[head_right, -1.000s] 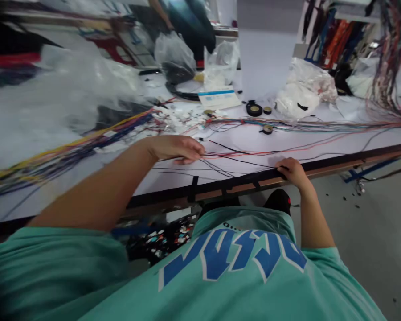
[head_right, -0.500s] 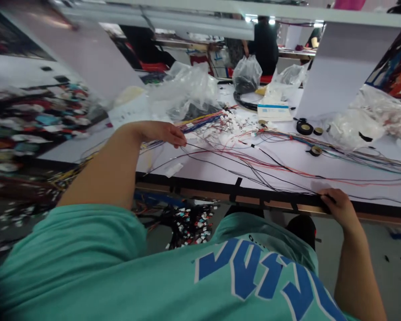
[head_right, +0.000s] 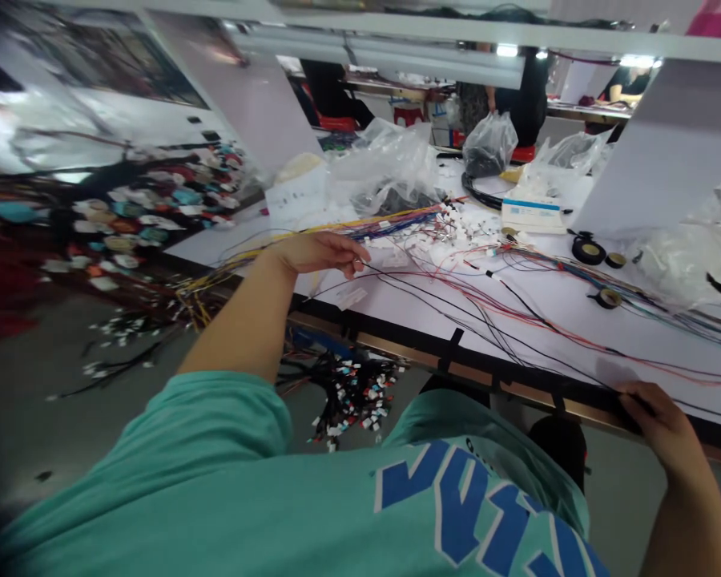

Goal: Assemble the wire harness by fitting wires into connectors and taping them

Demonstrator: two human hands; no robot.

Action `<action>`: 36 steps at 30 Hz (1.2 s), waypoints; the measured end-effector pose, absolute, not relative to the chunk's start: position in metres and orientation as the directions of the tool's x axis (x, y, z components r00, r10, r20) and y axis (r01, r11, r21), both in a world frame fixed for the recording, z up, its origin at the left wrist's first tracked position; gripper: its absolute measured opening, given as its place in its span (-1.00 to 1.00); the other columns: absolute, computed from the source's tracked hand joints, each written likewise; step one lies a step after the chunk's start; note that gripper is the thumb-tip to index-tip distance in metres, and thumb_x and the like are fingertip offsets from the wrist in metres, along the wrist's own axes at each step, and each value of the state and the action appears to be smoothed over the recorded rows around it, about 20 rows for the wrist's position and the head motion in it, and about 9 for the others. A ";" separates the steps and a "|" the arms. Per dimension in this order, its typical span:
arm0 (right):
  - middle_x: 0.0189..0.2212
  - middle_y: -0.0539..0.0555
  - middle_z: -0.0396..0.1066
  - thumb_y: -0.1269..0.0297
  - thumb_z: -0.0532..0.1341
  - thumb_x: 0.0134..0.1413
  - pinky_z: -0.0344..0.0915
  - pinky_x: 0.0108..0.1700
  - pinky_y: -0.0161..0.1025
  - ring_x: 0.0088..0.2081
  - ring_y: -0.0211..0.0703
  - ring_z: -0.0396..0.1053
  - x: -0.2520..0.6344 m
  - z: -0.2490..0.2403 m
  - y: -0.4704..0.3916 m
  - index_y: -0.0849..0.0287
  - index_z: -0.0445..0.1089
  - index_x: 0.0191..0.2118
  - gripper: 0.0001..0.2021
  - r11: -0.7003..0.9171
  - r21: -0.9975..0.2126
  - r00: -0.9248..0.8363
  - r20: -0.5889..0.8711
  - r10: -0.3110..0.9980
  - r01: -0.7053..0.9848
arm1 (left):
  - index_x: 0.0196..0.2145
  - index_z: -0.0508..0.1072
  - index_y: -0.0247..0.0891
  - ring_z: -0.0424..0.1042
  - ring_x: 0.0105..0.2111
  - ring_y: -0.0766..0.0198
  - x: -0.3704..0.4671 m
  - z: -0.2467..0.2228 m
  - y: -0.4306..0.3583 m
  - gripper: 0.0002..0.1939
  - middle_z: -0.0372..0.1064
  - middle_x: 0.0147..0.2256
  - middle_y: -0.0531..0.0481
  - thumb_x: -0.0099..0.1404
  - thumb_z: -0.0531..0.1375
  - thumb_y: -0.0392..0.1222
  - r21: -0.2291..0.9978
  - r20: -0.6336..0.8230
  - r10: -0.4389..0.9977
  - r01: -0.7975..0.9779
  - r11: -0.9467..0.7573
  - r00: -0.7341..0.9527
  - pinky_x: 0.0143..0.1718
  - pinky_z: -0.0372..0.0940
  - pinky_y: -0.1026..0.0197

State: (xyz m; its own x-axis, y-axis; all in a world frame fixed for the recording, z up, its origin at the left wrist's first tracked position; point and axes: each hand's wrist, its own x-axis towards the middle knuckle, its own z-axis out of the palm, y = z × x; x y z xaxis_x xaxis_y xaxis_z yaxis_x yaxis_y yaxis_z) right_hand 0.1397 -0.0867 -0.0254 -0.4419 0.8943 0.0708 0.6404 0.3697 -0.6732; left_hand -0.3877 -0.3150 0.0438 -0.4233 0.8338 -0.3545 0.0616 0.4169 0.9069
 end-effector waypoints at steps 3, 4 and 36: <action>-0.46 0.13 0.46 0.06 0.21 -0.38 0.33 -0.12 0.11 -0.29 0.18 0.45 0.138 -0.023 -0.087 -0.15 0.40 -0.56 -0.88 0.370 -0.667 -0.438 0.073 0.896 0.647 | -0.49 0.49 -0.31 0.35 -0.60 0.36 -0.383 0.042 -0.319 -0.92 0.41 -0.59 -0.03 -0.04 0.23 -0.36 0.912 -0.352 0.838 0.048 0.407 -0.416 -0.47 0.31 0.31; -0.46 0.13 0.46 0.06 0.21 -0.39 0.32 -0.11 0.12 -0.29 0.18 0.45 0.136 -0.022 -0.087 -0.15 0.40 -0.56 -0.89 0.373 -0.666 -0.437 0.078 0.896 0.646 | -0.50 0.48 -0.30 0.34 -0.61 0.36 -0.382 0.042 -0.321 -0.92 0.40 -0.60 -0.02 -0.05 0.23 -0.36 0.914 -0.348 0.837 0.045 0.403 -0.423 -0.49 0.30 0.32; -0.02 0.15 0.41 0.30 0.01 0.21 0.22 -0.17 -0.24 0.00 -0.04 0.34 -0.103 0.011 -0.193 0.19 0.36 -0.02 -0.70 0.897 -0.310 -0.937 -0.252 0.241 0.315 | -0.75 0.45 -0.20 0.26 -0.59 0.26 -0.324 0.054 -0.375 -0.78 0.31 -0.69 -0.05 -0.48 0.35 -0.15 0.899 -0.282 0.616 0.021 0.437 -0.736 -0.59 0.03 0.26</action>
